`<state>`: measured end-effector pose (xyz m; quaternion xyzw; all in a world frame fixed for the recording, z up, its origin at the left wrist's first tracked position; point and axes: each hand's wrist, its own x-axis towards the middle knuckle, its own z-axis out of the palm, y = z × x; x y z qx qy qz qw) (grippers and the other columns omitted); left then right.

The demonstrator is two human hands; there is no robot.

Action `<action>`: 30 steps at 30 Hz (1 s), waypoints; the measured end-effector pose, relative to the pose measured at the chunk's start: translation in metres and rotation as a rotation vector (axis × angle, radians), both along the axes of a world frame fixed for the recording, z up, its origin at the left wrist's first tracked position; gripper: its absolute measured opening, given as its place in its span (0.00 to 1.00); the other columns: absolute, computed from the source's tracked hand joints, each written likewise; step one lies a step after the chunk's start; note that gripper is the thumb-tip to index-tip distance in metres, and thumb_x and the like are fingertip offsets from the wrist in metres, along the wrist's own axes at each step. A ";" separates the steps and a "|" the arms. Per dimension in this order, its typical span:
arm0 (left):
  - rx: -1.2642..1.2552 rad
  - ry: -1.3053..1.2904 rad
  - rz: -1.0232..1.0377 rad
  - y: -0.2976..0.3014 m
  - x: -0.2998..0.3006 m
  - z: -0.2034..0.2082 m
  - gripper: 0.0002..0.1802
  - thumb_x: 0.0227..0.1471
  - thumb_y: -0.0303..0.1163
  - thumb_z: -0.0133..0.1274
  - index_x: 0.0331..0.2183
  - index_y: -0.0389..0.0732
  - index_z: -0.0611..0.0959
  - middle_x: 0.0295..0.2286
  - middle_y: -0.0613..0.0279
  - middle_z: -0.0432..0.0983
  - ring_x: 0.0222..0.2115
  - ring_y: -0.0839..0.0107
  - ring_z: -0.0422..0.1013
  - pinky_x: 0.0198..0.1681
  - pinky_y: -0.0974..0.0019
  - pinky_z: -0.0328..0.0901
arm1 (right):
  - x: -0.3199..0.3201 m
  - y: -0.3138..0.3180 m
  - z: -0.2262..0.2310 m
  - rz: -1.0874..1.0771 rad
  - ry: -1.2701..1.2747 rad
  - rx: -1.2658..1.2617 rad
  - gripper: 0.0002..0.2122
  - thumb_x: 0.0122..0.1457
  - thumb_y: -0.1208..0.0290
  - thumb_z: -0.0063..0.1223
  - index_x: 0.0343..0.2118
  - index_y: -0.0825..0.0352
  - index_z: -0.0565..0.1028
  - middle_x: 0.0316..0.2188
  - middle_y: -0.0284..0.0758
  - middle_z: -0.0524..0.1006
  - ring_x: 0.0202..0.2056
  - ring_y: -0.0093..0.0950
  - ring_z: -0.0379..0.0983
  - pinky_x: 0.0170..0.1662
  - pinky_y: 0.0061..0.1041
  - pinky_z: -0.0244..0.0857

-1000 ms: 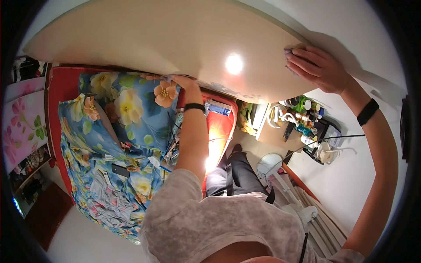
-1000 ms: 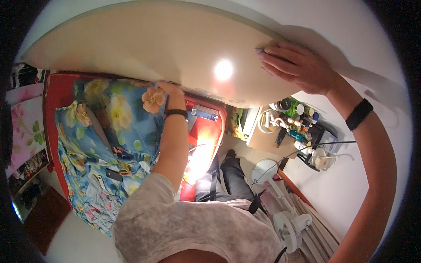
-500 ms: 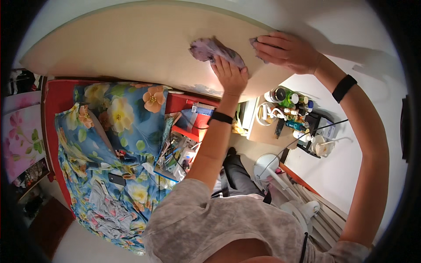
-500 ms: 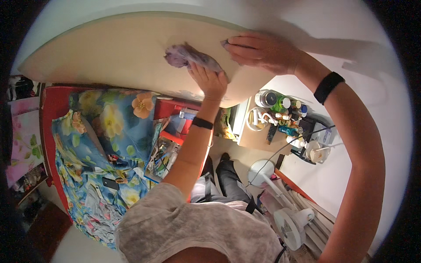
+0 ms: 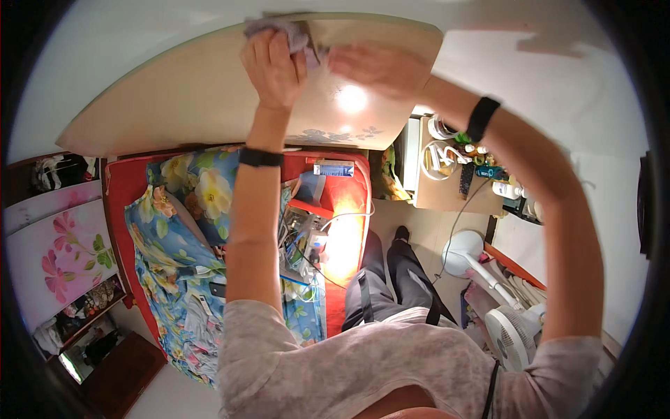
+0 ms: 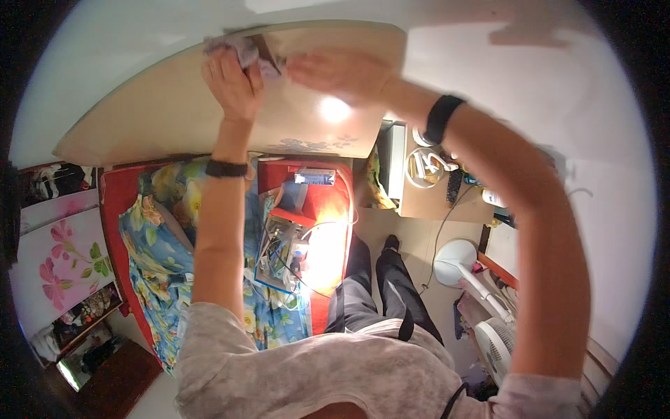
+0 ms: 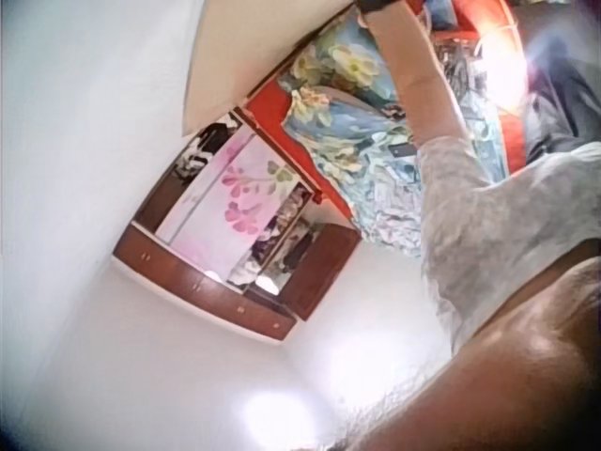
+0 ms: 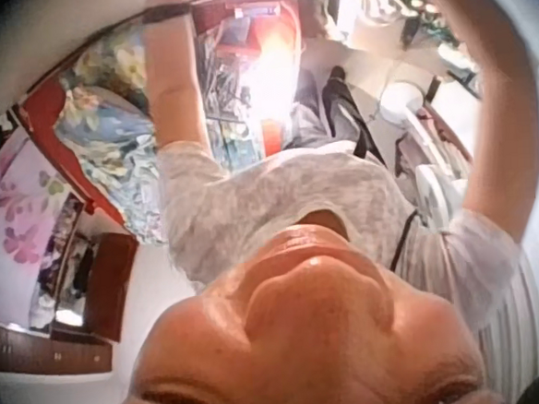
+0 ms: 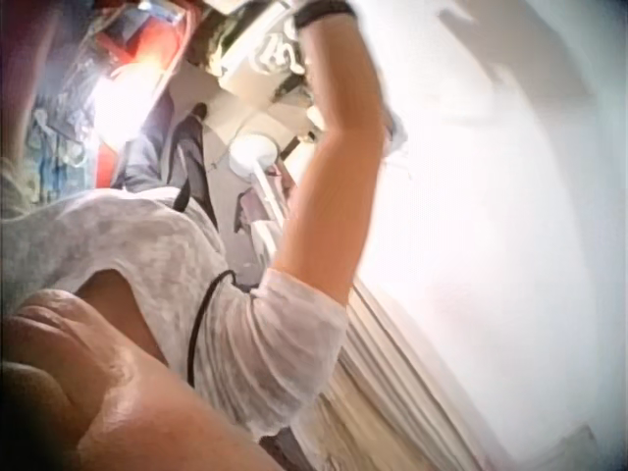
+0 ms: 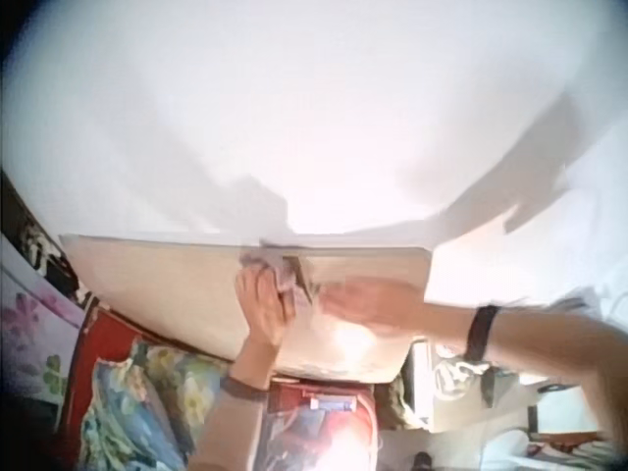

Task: Clean a wooden headboard and a wooden door using a cloth.

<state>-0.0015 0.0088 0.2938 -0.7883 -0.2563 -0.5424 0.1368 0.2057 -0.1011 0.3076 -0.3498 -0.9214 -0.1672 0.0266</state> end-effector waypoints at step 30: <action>0.224 0.144 -0.131 0.019 0.043 0.013 0.15 0.51 0.40 0.43 0.34 0.37 0.71 0.32 0.51 0.68 0.30 0.52 0.63 0.34 0.51 0.57 | 0.027 -0.129 -0.260 0.092 -0.569 0.026 0.26 0.59 0.66 0.42 0.60 0.65 0.58 0.66 0.32 0.49 0.67 0.27 0.40 0.70 0.28 0.31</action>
